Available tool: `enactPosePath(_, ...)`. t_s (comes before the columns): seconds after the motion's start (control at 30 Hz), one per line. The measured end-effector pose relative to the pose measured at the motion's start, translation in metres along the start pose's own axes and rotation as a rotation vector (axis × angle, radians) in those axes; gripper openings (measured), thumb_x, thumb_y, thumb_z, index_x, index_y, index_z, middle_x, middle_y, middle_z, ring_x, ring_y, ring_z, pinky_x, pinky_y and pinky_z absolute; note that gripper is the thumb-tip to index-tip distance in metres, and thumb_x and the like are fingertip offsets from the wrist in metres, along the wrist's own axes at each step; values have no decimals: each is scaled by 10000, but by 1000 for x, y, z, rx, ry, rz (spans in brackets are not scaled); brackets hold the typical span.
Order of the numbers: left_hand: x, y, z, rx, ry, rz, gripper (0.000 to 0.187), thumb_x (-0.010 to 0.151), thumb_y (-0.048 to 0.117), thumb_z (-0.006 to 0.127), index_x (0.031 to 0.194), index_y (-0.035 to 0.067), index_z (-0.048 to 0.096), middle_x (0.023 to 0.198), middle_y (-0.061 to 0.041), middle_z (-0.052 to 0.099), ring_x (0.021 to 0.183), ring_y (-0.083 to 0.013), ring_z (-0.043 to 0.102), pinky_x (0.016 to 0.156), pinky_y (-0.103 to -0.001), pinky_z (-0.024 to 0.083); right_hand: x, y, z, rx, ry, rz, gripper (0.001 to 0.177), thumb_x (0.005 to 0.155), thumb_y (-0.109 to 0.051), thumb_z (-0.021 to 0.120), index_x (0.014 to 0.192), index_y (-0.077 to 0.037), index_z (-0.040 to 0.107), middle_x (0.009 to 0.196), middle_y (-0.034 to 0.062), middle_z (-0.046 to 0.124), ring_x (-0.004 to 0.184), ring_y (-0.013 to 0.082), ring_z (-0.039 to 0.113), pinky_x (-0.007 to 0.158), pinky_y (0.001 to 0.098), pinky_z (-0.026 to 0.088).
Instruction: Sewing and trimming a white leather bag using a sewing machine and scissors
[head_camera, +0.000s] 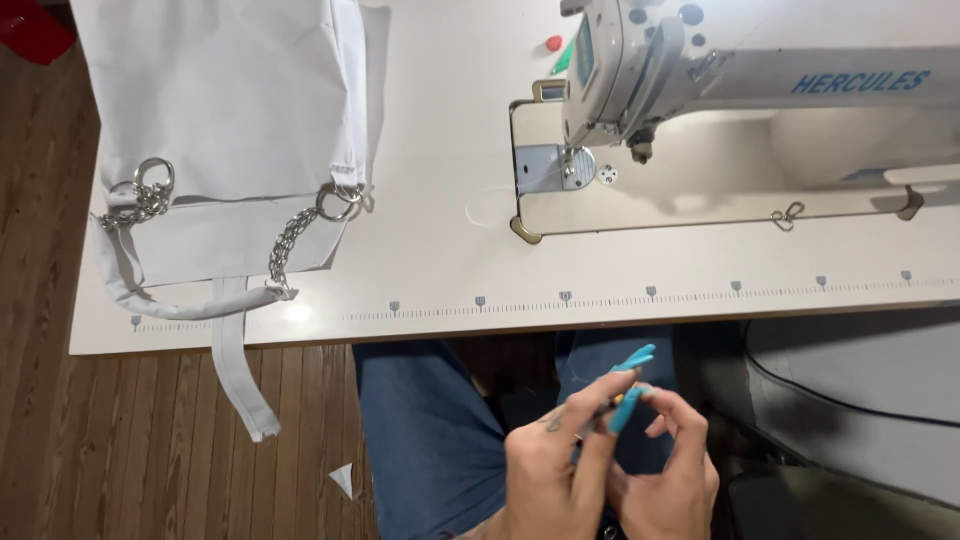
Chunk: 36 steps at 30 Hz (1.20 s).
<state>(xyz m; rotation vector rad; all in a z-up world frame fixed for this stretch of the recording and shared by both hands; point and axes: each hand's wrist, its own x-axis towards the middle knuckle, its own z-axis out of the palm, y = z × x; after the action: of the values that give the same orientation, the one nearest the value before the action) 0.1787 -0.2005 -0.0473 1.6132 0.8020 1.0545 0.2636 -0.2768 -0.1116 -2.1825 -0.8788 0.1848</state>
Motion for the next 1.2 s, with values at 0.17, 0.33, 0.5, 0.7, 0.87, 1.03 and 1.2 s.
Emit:
enactPosePath(0.17,9,-1,-3,-120,-365,75,475,819,181,572,1234,30,397,1116,-137,575,820,-179,604,700,-234,493,39,31,0,1298,-416,1382,248,783,-458,413,837,-227,486,818,-60,508,813,1,491,633,106,340)
enactPosePath(0.33,73,-39,-43,612,-309,88,773,772,362,553,1337,5,166,1416,-149,161,1330,-272,162,1080,-392,134,23,76,-3,977,-307,393,546,578,134,606,1093,23,463,869,131,564,765,165,538,660,245,439)
enactPosePath(0.5,85,-82,-56,1241,-310,101,754,874,622,57,1352,53,-67,1430,-64,-92,1312,-168,-97,1059,-347,-79,25,103,4,1372,-564,366,610,635,-10,725,1152,-19,403,872,144,609,732,252,604,637,343,508)
enactPosePath(0.7,54,-99,-59,1142,-374,496,663,853,540,399,1293,44,364,1346,-128,341,1270,-269,301,1070,-378,161,24,105,0,1206,-786,658,590,563,-191,795,982,9,431,681,87,343,562,180,324,508,285,217)
enactPosePath(0.87,64,-79,-73,811,-333,899,416,886,233,665,1196,34,472,1221,-109,524,1150,-200,508,1028,-370,317,17,101,5,1253,-784,667,430,592,86,752,913,-1,480,728,264,616,658,332,654,903,612,392)
enactPosePath(1.03,85,-92,-67,1134,-511,616,812,834,613,482,1376,119,133,1444,-43,155,1339,-194,203,1101,-414,137,23,122,19,1241,-420,1370,286,883,-252,417,771,-13,527,530,194,494,498,347,518,919,699,359)
enactPosePath(1.2,89,-88,-58,1247,-616,655,849,752,603,471,1362,66,226,1389,-74,300,1299,-187,256,1083,-405,99,17,207,27,1729,-597,2181,277,708,-420,613,847,-182,641,1375,329,224,1166,276,427,545,248,559)
